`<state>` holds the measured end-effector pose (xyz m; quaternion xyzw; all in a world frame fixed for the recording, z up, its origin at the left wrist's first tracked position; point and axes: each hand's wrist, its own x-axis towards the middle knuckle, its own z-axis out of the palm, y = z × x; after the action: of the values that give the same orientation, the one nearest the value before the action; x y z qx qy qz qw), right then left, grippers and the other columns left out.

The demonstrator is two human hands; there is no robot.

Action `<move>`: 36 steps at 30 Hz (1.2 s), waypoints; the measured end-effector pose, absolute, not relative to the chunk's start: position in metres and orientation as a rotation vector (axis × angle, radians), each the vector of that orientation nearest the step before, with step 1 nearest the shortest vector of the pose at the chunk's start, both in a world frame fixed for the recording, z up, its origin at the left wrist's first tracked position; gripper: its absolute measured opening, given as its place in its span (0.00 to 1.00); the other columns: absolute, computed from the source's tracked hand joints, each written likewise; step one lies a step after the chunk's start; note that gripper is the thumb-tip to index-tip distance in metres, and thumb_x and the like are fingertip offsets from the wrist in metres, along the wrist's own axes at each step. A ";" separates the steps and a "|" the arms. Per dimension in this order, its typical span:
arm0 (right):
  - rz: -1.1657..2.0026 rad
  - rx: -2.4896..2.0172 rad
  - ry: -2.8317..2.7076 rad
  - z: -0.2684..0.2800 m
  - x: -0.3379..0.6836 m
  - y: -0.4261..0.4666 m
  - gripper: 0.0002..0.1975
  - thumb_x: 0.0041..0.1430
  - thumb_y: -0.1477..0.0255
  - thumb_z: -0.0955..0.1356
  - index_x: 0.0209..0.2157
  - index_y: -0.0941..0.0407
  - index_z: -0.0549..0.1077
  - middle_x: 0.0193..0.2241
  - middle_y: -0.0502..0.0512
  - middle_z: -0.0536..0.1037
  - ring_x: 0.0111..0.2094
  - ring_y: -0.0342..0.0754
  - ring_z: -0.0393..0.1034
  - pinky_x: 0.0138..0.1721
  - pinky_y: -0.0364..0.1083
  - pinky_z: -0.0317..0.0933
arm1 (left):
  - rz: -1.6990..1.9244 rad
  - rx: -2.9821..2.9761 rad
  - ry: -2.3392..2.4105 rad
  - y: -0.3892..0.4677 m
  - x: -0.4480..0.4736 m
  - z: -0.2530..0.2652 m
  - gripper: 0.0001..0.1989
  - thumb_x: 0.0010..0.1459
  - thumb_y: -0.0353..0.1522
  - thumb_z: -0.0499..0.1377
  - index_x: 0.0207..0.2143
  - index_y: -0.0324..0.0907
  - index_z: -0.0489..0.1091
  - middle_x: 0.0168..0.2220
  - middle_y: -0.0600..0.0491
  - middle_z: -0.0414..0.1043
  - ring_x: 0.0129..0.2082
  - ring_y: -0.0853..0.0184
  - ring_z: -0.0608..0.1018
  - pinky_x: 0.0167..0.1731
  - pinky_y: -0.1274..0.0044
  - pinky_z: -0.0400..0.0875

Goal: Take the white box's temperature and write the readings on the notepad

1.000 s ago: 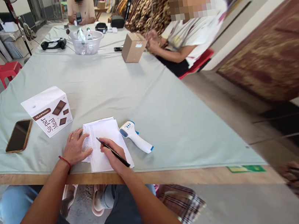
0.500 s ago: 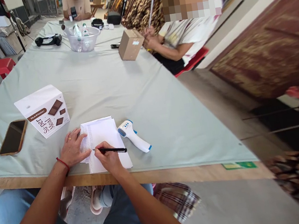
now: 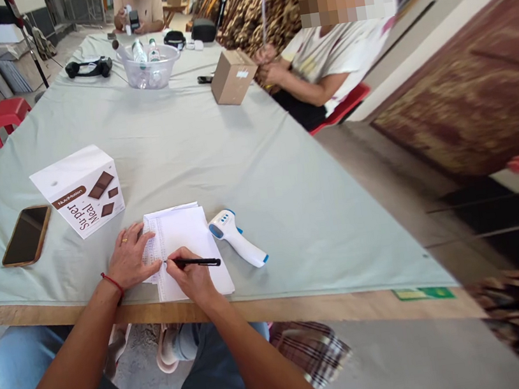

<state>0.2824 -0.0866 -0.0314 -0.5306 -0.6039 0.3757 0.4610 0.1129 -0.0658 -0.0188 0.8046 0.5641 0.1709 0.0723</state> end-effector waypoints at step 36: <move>0.919 -1.321 -1.469 -0.033 0.283 -0.086 0.06 0.47 0.65 0.65 0.22 0.53 0.67 0.18 0.47 0.70 0.22 0.45 0.63 0.26 0.45 0.60 | 0.510 2.399 1.680 -0.066 0.112 -0.016 0.29 0.49 0.40 0.64 0.53 0.40 0.66 0.62 0.38 0.59 0.65 0.51 0.59 0.64 0.58 0.48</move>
<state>0.2826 -0.0857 -0.0335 -0.5374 -0.5977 0.3739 0.4629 0.1121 -0.0658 -0.0164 0.8041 0.5631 0.1711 0.0845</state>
